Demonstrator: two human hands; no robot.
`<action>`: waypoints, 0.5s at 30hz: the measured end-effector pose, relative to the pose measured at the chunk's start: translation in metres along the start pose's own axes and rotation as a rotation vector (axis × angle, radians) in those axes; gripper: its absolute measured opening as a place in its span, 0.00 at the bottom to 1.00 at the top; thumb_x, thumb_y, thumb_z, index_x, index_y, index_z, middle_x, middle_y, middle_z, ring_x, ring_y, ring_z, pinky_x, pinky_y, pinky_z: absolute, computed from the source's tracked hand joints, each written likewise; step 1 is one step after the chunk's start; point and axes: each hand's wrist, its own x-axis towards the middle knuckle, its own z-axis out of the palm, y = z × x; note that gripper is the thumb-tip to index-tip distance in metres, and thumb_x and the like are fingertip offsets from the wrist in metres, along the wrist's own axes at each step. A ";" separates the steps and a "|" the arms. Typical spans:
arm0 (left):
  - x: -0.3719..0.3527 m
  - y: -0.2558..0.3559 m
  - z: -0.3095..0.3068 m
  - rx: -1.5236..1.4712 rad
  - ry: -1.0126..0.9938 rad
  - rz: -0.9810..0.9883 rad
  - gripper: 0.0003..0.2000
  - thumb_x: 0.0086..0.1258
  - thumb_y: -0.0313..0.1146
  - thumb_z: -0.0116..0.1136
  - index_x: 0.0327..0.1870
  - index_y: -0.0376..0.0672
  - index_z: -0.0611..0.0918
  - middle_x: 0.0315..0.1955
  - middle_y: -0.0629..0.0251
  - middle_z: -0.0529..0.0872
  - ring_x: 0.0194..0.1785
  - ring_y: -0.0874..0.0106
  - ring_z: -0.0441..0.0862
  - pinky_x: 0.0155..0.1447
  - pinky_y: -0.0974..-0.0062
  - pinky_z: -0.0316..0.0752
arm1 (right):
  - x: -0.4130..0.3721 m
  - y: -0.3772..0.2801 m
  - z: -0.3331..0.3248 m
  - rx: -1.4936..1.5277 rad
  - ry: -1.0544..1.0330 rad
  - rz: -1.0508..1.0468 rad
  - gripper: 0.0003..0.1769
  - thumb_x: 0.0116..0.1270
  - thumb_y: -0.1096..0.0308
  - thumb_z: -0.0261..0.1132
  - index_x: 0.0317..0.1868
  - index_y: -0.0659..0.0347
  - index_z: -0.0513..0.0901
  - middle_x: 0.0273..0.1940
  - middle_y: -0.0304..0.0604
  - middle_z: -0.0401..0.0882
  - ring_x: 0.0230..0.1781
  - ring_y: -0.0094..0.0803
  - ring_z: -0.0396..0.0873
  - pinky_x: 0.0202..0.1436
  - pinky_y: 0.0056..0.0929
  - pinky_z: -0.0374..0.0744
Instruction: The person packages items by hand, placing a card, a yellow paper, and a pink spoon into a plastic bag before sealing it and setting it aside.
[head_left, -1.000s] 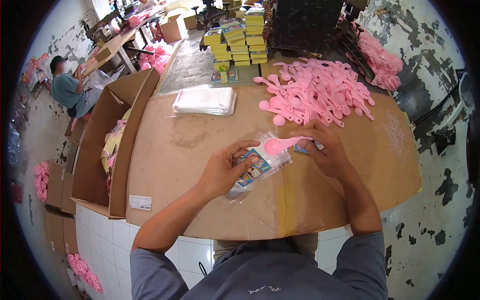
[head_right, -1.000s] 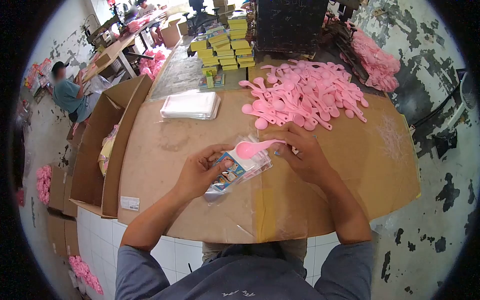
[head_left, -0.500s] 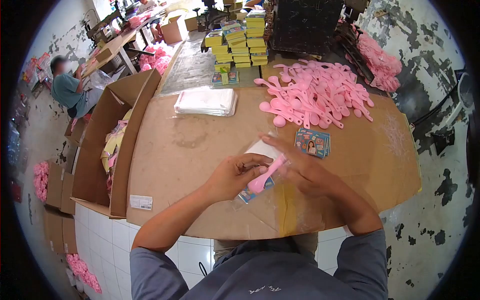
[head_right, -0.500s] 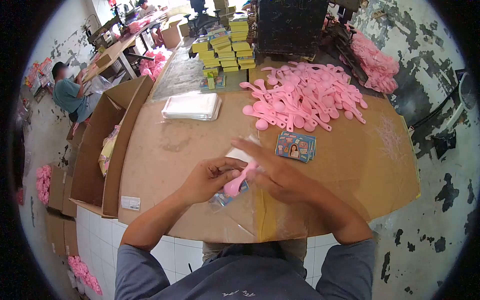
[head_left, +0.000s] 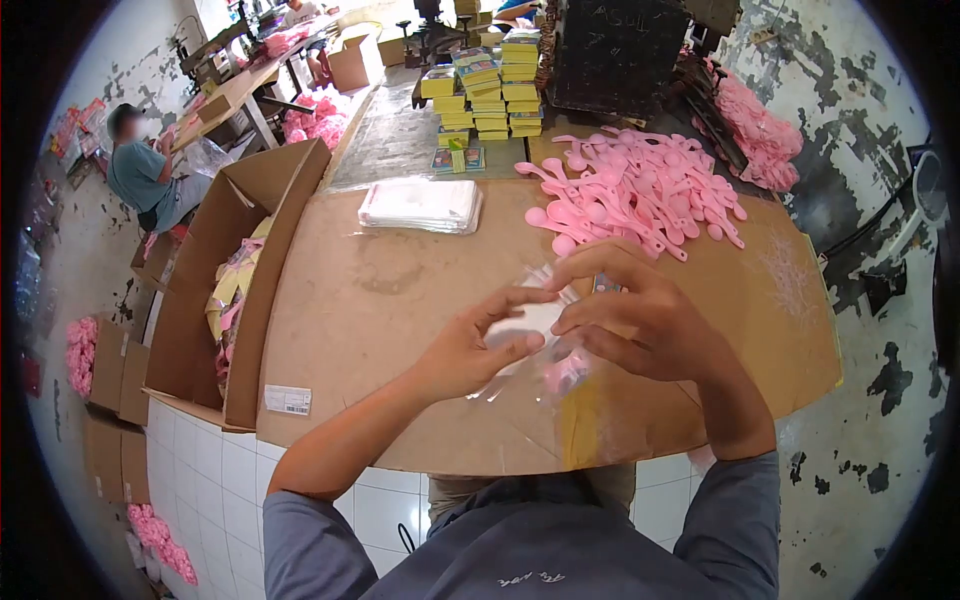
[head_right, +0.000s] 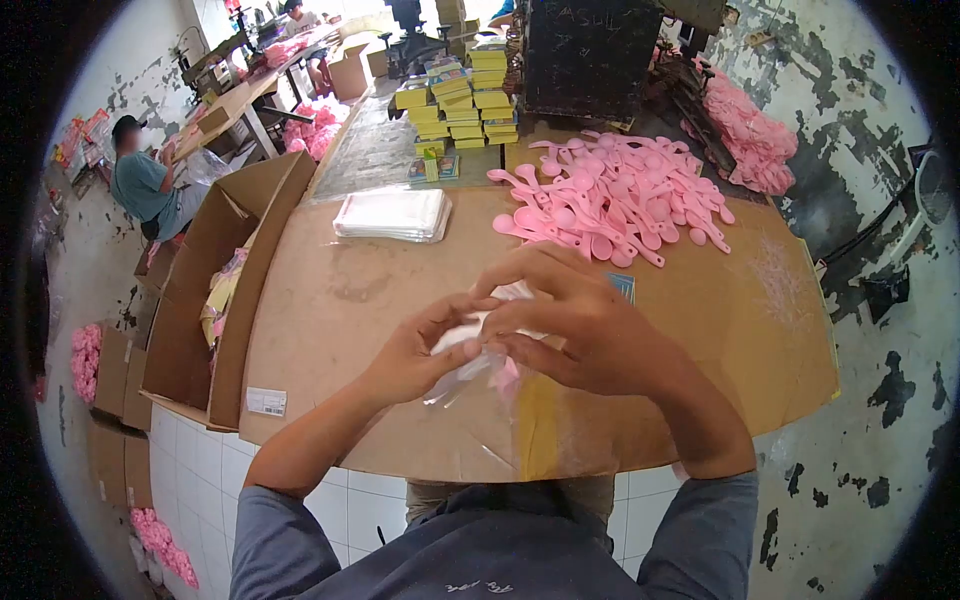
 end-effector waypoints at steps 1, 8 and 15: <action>0.001 0.006 -0.003 0.119 0.012 0.037 0.23 0.78 0.32 0.63 0.71 0.38 0.76 0.63 0.60 0.84 0.66 0.71 0.80 0.70 0.67 0.73 | 0.006 -0.013 -0.011 -0.110 -0.023 -0.014 0.08 0.65 0.74 0.72 0.44 0.55 0.89 0.49 0.39 0.85 0.52 0.38 0.83 0.56 0.39 0.78; -0.006 0.029 0.006 0.269 -0.022 0.214 0.24 0.75 0.28 0.63 0.72 0.39 0.75 0.63 0.58 0.84 0.67 0.69 0.81 0.69 0.67 0.74 | 0.012 -0.021 -0.014 -0.204 0.037 0.177 0.07 0.68 0.73 0.70 0.46 0.59 0.89 0.37 0.42 0.83 0.32 0.36 0.84 0.35 0.34 0.79; -0.004 0.029 0.013 0.248 0.150 0.214 0.17 0.79 0.26 0.59 0.66 0.36 0.80 0.49 0.60 0.92 0.52 0.73 0.90 0.57 0.75 0.82 | 0.010 -0.016 0.001 -0.101 0.049 0.265 0.09 0.68 0.73 0.70 0.48 0.63 0.87 0.34 0.45 0.82 0.30 0.37 0.82 0.34 0.33 0.79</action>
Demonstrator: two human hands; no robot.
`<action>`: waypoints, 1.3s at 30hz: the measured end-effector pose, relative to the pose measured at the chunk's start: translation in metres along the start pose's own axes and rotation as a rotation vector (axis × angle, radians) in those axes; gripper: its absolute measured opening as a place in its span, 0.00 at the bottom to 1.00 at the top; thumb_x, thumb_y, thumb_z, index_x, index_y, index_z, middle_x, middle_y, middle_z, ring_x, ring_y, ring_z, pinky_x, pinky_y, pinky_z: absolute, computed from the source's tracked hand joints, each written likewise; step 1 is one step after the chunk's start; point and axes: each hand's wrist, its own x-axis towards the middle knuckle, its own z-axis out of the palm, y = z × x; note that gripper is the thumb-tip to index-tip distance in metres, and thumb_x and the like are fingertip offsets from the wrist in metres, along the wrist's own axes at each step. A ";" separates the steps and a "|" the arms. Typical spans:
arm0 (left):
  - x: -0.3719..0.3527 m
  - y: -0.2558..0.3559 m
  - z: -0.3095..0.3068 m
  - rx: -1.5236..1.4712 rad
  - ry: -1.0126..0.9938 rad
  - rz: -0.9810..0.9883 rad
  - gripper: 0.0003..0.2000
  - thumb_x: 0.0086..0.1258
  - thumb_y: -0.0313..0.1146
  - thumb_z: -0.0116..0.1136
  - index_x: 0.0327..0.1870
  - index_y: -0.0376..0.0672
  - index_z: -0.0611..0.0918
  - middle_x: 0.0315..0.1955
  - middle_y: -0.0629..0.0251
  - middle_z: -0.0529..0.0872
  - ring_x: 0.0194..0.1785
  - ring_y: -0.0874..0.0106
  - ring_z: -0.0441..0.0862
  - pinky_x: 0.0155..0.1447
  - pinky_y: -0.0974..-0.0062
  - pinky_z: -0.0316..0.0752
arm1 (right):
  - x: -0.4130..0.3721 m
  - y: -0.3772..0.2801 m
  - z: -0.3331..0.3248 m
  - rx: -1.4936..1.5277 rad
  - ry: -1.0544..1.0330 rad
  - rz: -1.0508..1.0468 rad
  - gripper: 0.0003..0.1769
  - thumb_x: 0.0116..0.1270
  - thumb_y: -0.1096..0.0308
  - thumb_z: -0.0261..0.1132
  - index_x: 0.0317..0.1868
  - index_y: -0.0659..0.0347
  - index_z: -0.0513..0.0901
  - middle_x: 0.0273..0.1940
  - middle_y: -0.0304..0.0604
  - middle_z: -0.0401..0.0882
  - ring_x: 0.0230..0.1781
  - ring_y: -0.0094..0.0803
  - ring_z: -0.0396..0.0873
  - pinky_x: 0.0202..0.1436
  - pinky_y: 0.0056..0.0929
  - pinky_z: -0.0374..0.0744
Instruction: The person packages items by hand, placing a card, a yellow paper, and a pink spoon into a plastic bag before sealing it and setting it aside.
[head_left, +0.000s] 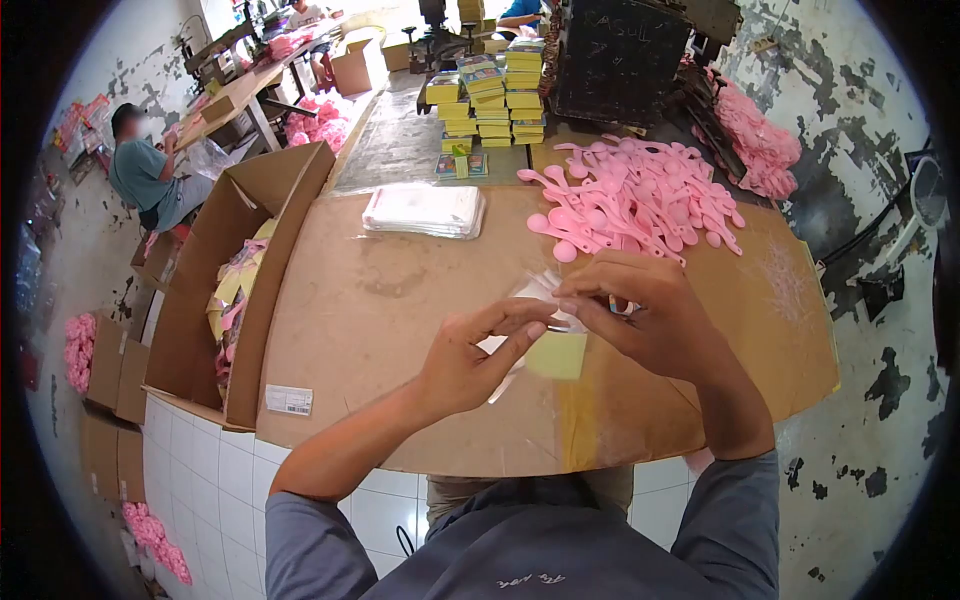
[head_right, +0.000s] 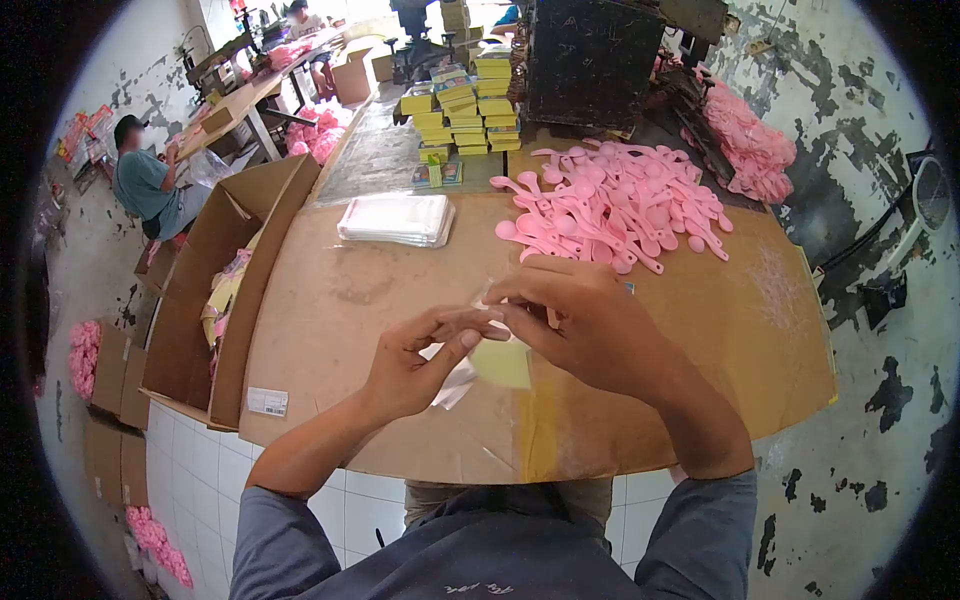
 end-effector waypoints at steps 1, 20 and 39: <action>-0.002 0.001 -0.001 0.017 0.026 -0.033 0.16 0.79 0.26 0.59 0.65 0.36 0.81 0.47 0.61 0.92 0.50 0.75 0.90 0.55 0.76 0.82 | 0.001 -0.001 0.001 0.005 0.014 0.024 0.09 0.68 0.74 0.71 0.48 0.63 0.87 0.35 0.45 0.82 0.31 0.37 0.83 0.35 0.33 0.79; -0.005 0.006 0.001 0.313 0.032 -0.106 0.26 0.73 0.23 0.67 0.70 0.28 0.74 0.38 0.55 0.94 0.41 0.79 0.89 0.49 0.77 0.84 | 0.012 0.016 0.042 -0.762 0.150 -0.488 0.11 0.58 0.70 0.69 0.42 0.63 0.83 0.47 0.42 0.80 0.53 0.39 0.78 0.58 0.38 0.73; 0.006 -0.002 -0.014 -0.226 0.106 -0.295 0.17 0.81 0.27 0.60 0.66 0.32 0.79 0.48 0.52 0.92 0.51 0.74 0.89 0.56 0.75 0.84 | -0.173 0.206 -0.180 -0.232 0.509 0.731 0.18 0.72 0.74 0.63 0.61 0.61 0.78 0.42 0.46 0.85 0.42 0.38 0.85 0.51 0.36 0.83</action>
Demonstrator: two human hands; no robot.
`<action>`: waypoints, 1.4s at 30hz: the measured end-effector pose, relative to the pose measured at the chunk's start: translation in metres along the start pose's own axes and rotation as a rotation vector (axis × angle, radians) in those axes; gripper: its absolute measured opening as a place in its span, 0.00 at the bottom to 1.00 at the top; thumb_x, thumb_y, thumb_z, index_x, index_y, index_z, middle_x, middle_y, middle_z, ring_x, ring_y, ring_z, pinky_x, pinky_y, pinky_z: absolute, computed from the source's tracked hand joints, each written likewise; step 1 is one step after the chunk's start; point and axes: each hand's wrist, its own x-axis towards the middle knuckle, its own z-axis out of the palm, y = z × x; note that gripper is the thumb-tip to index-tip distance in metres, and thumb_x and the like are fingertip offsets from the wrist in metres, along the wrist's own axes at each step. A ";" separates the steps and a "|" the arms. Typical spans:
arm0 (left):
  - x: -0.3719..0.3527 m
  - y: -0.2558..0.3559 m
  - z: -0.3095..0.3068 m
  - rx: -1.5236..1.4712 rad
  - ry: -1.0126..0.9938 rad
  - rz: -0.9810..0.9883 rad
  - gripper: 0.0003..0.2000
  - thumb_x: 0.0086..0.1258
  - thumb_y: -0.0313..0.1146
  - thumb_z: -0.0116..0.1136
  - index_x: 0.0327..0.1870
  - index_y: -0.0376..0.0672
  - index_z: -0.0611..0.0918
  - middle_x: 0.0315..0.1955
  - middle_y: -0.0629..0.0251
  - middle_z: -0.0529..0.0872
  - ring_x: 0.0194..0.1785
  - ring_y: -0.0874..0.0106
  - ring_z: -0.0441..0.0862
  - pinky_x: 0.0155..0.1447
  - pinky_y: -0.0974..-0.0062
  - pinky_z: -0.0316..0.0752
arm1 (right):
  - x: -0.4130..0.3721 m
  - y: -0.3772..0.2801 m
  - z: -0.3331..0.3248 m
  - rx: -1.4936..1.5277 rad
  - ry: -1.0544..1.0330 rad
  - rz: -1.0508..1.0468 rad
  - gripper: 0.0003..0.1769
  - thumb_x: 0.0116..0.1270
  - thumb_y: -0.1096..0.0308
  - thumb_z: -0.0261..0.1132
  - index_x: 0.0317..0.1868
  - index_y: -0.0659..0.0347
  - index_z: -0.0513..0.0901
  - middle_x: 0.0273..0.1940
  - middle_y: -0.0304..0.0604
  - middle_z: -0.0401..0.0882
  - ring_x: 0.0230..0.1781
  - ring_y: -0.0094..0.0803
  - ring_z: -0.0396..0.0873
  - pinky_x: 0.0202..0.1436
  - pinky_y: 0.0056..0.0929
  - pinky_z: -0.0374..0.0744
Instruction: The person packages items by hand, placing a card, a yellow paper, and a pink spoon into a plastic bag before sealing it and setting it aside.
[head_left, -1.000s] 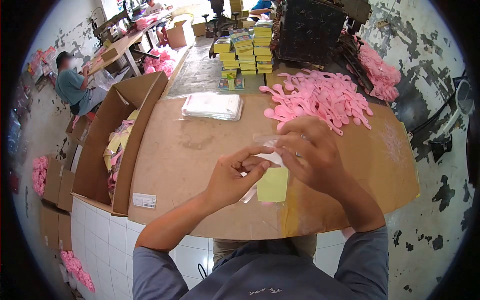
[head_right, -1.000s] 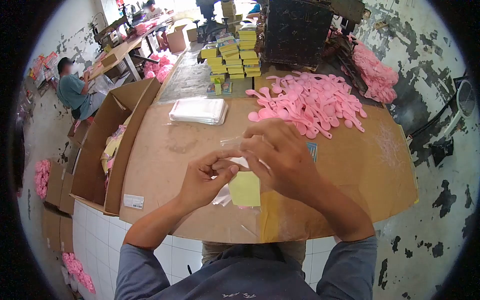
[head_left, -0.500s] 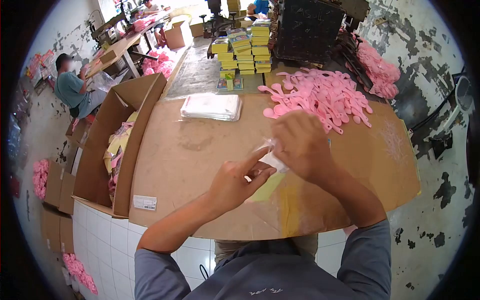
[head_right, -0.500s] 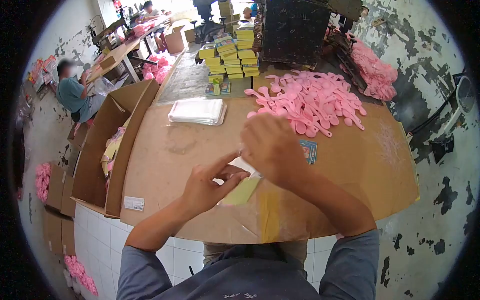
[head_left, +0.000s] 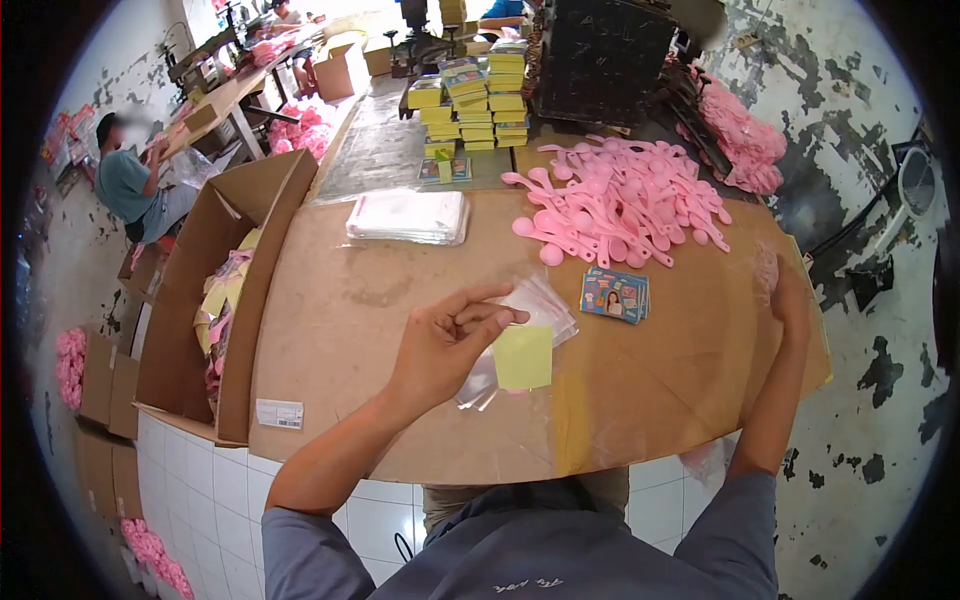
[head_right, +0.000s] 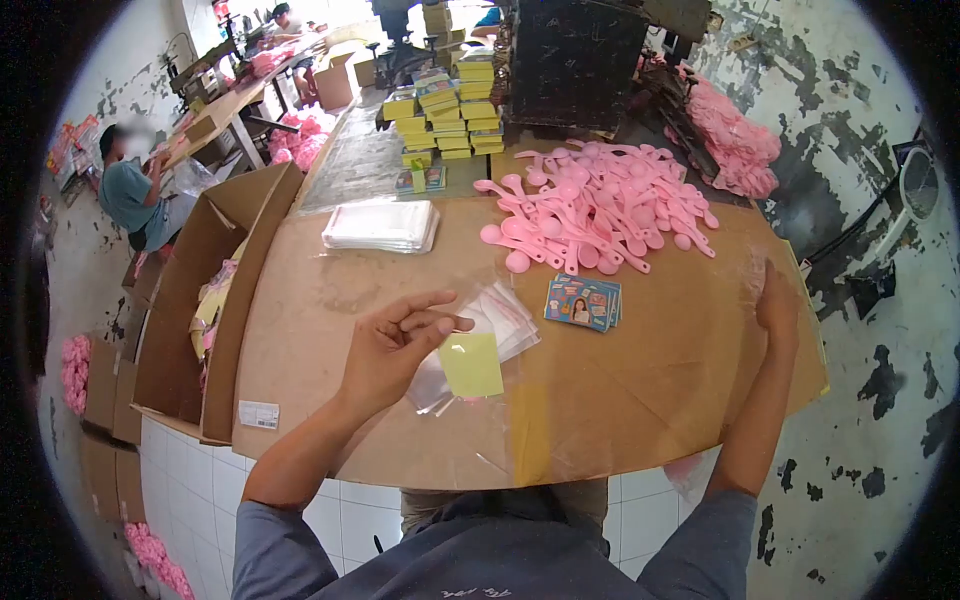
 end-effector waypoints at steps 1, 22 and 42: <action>0.000 -0.002 0.001 0.005 0.018 0.023 0.16 0.80 0.27 0.60 0.65 0.32 0.80 0.47 0.52 0.93 0.51 0.73 0.90 0.56 0.75 0.84 | -0.009 0.012 0.000 -0.255 0.080 -0.048 0.21 0.71 0.75 0.63 0.63 0.60 0.78 0.44 0.47 0.86 0.45 0.42 0.85 0.53 0.38 0.82; 0.003 -0.018 0.003 -0.081 0.045 -0.019 0.12 0.81 0.30 0.61 0.56 0.30 0.85 0.46 0.58 0.92 0.49 0.78 0.87 0.54 0.78 0.82 | -0.111 -0.210 0.194 0.722 -0.876 -0.098 0.18 0.72 0.69 0.71 0.59 0.67 0.83 0.47 0.41 0.87 0.45 0.23 0.84 0.47 0.25 0.82; 0.004 -0.028 -0.011 0.086 -0.075 -0.017 0.12 0.76 0.23 0.63 0.56 0.33 0.88 0.49 0.59 0.92 0.49 0.76 0.88 0.56 0.76 0.83 | -0.099 -0.186 0.194 0.756 -0.824 -0.124 0.10 0.76 0.72 0.66 0.51 0.66 0.89 0.40 0.36 0.89 0.38 0.18 0.82 0.45 0.21 0.80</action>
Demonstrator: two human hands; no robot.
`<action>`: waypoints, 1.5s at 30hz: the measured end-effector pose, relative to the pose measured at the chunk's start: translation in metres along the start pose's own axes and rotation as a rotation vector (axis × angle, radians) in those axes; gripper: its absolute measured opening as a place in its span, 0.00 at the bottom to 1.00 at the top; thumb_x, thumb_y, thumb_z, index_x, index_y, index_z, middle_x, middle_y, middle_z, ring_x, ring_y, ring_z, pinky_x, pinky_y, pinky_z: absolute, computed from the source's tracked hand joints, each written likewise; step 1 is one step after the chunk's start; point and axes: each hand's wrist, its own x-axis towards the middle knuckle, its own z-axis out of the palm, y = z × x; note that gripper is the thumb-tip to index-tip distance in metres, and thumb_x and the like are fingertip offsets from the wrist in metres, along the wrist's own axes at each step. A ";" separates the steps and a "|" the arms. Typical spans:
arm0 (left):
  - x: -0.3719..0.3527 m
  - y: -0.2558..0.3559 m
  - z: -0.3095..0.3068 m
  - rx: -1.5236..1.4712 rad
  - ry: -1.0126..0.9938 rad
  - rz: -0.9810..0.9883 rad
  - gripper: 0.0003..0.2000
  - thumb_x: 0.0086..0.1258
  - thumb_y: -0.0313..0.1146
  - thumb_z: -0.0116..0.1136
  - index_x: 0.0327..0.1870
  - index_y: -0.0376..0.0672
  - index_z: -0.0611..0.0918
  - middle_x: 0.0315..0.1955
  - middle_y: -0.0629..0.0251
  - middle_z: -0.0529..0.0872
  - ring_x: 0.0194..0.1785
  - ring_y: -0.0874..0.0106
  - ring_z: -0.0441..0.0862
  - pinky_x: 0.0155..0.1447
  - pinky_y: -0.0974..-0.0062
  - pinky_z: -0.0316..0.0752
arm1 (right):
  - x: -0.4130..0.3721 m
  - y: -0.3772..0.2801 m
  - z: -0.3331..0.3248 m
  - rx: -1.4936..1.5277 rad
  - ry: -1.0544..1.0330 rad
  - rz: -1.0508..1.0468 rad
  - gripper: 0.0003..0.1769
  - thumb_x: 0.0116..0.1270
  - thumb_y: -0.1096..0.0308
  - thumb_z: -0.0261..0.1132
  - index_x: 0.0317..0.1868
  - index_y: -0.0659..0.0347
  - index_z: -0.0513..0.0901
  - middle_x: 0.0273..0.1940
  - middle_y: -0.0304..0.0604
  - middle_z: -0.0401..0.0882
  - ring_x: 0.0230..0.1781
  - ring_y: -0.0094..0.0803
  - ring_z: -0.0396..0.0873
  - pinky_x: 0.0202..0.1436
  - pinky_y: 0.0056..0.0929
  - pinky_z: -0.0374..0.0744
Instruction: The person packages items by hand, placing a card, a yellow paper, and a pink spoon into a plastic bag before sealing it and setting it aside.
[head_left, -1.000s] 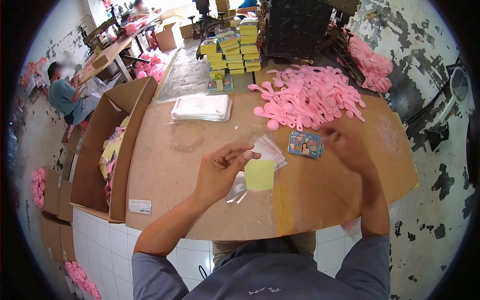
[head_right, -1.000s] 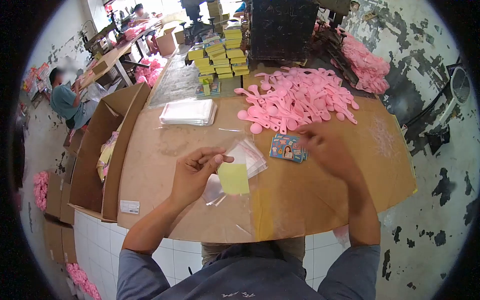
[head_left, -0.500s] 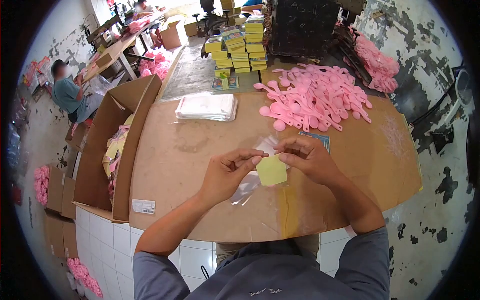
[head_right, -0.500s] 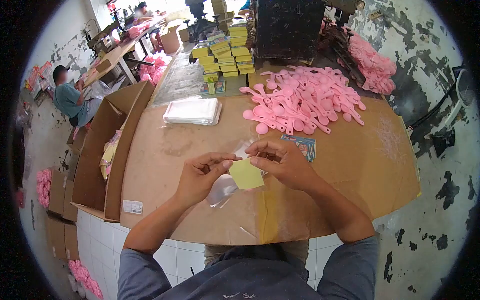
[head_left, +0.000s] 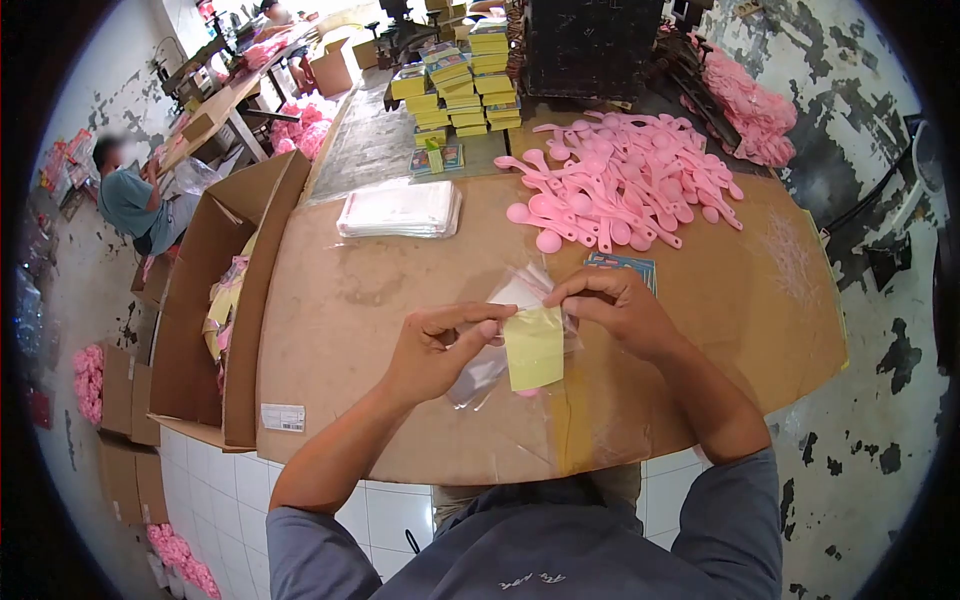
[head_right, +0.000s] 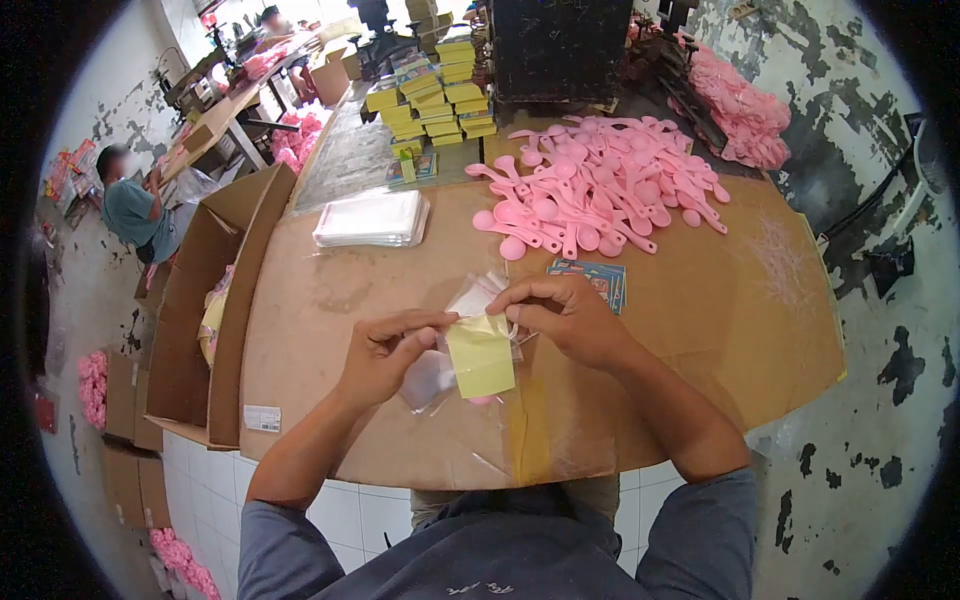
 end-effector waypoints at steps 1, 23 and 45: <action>0.001 -0.002 -0.002 -0.053 -0.004 -0.012 0.12 0.77 0.25 0.63 0.57 0.34 0.88 0.48 0.60 0.92 0.48 0.77 0.87 0.55 0.77 0.83 | 0.000 0.000 0.000 0.018 0.001 0.019 0.10 0.75 0.73 0.66 0.51 0.66 0.89 0.41 0.36 0.89 0.39 0.18 0.82 0.46 0.21 0.80; 0.008 0.015 0.018 -0.273 0.179 0.026 0.13 0.79 0.27 0.62 0.59 0.34 0.85 0.44 0.62 0.91 0.46 0.78 0.88 0.52 0.79 0.83 | -0.004 0.007 0.010 0.004 -0.157 0.057 0.26 0.70 0.75 0.72 0.66 0.66 0.76 0.43 0.36 0.83 0.44 0.20 0.80 0.49 0.23 0.78; 0.031 -0.034 -0.017 0.710 0.272 0.144 0.18 0.65 0.39 0.74 0.53 0.40 0.89 0.46 0.61 0.85 0.47 0.68 0.82 0.52 0.70 0.77 | -0.014 0.011 -0.076 -1.051 0.132 0.033 0.22 0.61 0.65 0.76 0.55 0.63 0.86 0.51 0.50 0.81 0.56 0.48 0.80 0.61 0.43 0.77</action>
